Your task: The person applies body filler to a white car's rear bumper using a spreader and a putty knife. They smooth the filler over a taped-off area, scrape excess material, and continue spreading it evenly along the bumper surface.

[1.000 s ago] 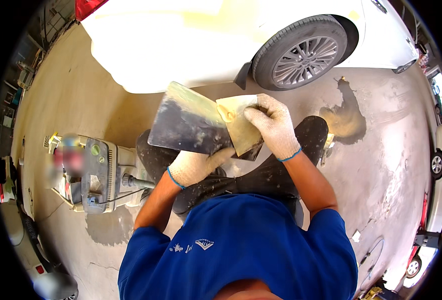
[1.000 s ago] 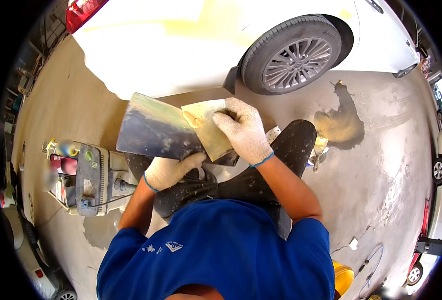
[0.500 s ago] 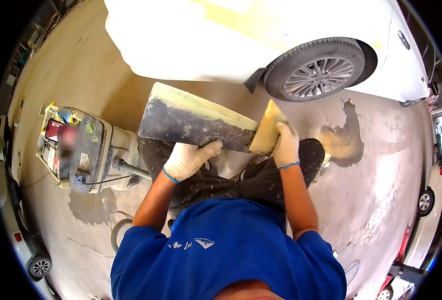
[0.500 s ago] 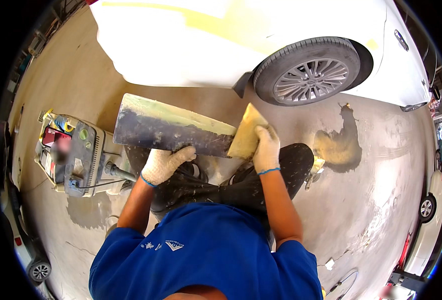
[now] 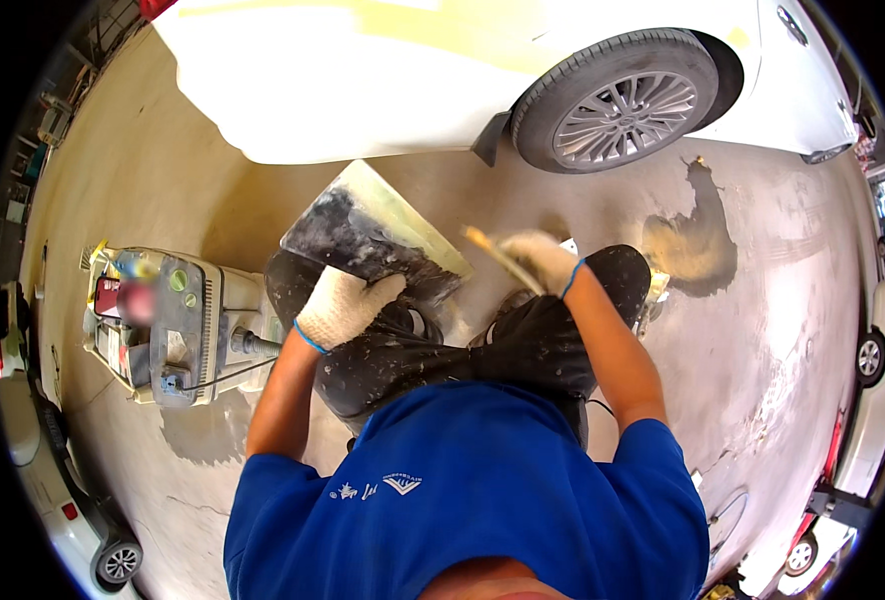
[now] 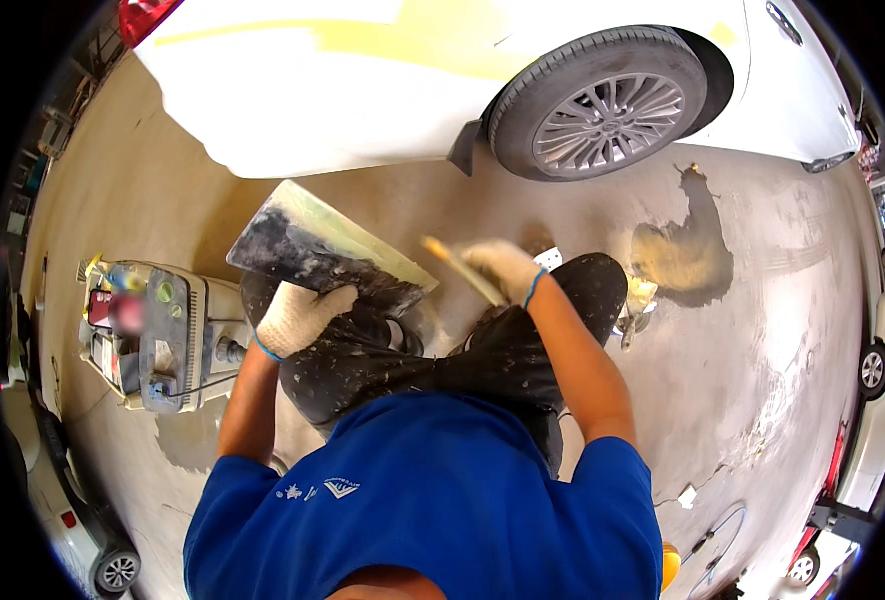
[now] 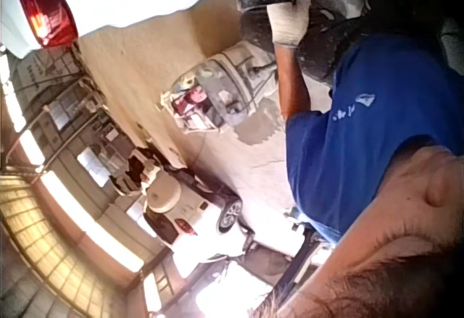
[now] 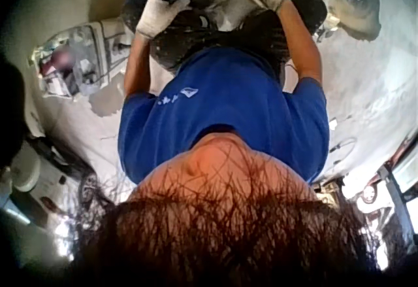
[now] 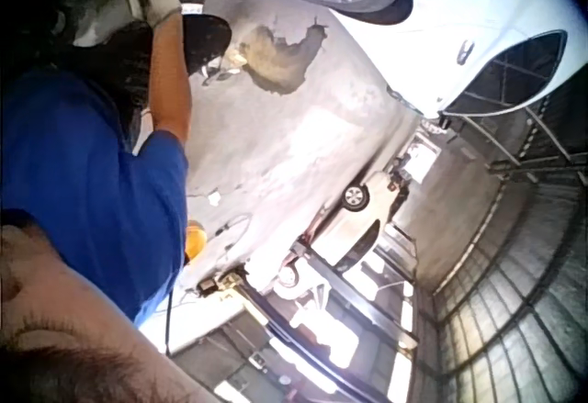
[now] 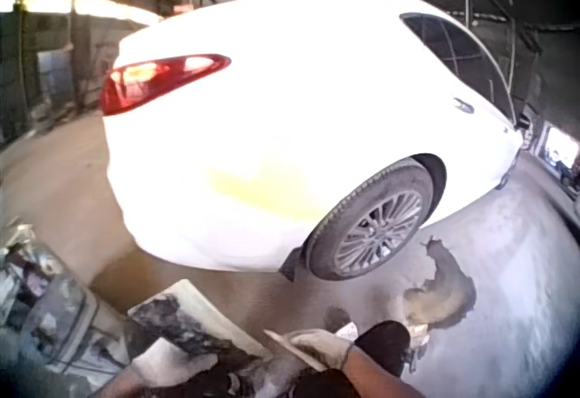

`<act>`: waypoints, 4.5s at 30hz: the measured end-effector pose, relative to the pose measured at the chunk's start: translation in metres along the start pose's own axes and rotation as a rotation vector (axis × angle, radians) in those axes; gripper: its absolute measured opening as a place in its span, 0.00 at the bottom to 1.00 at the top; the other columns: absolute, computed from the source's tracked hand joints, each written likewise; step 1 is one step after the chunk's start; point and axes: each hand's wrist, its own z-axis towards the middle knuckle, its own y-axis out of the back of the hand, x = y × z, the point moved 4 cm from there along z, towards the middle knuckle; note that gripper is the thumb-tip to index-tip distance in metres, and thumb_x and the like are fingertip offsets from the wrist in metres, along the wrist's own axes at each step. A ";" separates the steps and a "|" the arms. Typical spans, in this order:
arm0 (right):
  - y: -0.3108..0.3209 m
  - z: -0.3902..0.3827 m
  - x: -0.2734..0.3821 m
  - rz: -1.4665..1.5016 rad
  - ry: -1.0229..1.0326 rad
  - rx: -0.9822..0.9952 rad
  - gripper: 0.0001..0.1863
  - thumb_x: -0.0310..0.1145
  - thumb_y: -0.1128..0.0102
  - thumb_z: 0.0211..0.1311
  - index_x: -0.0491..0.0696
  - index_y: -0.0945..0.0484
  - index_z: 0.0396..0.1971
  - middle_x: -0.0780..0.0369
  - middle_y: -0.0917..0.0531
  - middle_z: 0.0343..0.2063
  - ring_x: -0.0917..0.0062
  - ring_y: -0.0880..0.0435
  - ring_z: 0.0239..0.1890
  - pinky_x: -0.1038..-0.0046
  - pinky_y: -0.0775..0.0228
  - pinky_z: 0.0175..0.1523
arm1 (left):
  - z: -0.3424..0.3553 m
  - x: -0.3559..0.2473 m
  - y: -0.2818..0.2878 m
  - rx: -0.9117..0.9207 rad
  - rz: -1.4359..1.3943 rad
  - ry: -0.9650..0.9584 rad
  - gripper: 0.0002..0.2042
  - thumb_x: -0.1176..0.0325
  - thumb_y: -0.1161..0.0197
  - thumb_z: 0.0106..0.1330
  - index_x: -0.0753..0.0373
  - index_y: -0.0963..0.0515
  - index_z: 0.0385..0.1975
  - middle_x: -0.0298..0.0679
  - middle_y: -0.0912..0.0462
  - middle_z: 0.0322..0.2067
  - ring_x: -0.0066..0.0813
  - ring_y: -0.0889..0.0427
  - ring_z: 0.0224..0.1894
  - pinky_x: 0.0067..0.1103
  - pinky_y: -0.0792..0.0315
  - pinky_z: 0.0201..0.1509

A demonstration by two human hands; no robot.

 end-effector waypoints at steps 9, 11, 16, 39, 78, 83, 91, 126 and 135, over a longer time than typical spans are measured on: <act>-0.108 -0.050 0.179 0.334 0.815 0.161 0.28 0.34 0.42 0.68 0.41 0.31 0.65 0.58 0.18 0.51 0.74 0.19 0.49 0.73 0.25 0.55 | -0.016 0.012 -0.021 0.028 -0.309 0.342 0.12 0.76 0.41 0.66 0.70 0.21 0.48 0.39 0.16 0.37 0.24 0.21 0.29 0.24 0.24 0.34; -0.109 -0.049 0.171 0.226 1.096 -0.194 0.28 0.31 0.43 0.66 0.41 0.33 0.66 0.58 0.19 0.49 0.73 0.19 0.48 0.73 0.27 0.55 | -0.016 0.016 -0.015 -0.191 -0.322 0.258 0.12 0.77 0.40 0.67 0.72 0.22 0.48 0.36 0.18 0.36 0.18 0.24 0.28 0.17 0.27 0.30; -0.092 -0.015 0.095 -0.083 0.984 -0.811 0.26 0.25 0.45 0.63 0.41 0.32 0.63 0.52 0.21 0.40 0.66 0.19 0.41 0.69 0.26 0.49 | -0.013 0.021 0.001 -0.341 -0.339 0.132 0.11 0.78 0.39 0.65 0.72 0.22 0.47 0.37 0.18 0.37 0.25 0.21 0.33 0.22 0.25 0.39; -0.094 -0.021 0.157 0.300 0.607 0.179 0.27 0.33 0.48 0.69 0.39 0.33 0.66 0.66 0.22 0.29 0.86 0.26 0.26 0.82 0.32 0.30 | -0.012 0.028 -0.003 -0.036 -0.025 0.223 0.12 0.78 0.38 0.63 0.68 0.19 0.45 0.35 0.17 0.29 0.22 0.22 0.29 0.23 0.25 0.36; -0.025 -0.024 0.114 0.080 1.079 -0.912 0.30 0.24 0.48 0.68 0.39 0.43 0.68 0.54 0.23 0.49 0.73 0.23 0.48 0.72 0.33 0.59 | 0.062 -0.021 -0.058 -0.064 0.043 -0.017 0.14 0.73 0.42 0.68 0.70 0.25 0.50 0.49 0.17 0.27 0.37 0.15 0.29 0.29 0.23 0.37; -0.030 -0.036 0.110 0.058 1.329 -1.013 0.31 0.20 0.50 0.67 0.40 0.44 0.69 0.56 0.25 0.51 0.75 0.25 0.47 0.73 0.30 0.56 | 0.052 -0.022 -0.050 -0.162 -0.199 0.068 0.13 0.72 0.44 0.70 0.71 0.25 0.51 0.43 0.18 0.26 0.25 0.17 0.28 0.23 0.22 0.36; -0.050 -0.023 0.127 0.091 1.300 -0.825 0.33 0.18 0.47 0.64 0.39 0.45 0.69 0.59 0.26 0.51 0.77 0.26 0.47 0.74 0.31 0.58 | 0.056 -0.023 -0.062 -0.046 -0.088 0.087 0.13 0.72 0.43 0.69 0.71 0.24 0.49 0.44 0.17 0.26 0.26 0.14 0.29 0.24 0.21 0.35; 0.264 -0.157 -0.355 0.701 -0.096 -1.138 0.21 0.38 0.40 0.70 0.45 0.26 0.59 0.66 0.18 0.44 0.79 0.18 0.44 0.65 0.21 0.44 | 0.349 0.326 -0.316 -0.028 -0.439 0.467 0.08 0.71 0.46 0.66 0.69 0.29 0.26 0.43 0.18 0.26 0.29 0.16 0.30 0.23 0.24 0.33; 0.278 -0.119 -0.365 0.802 -0.074 -1.049 0.17 0.32 0.37 0.67 0.44 0.23 0.54 0.63 0.16 0.41 0.77 0.16 0.38 0.71 0.19 0.40 | 0.368 0.399 -0.338 -0.184 -0.071 0.342 0.12 0.62 0.46 0.64 0.65 0.26 0.28 0.55 0.17 0.30 0.57 0.19 0.37 0.42 0.27 0.42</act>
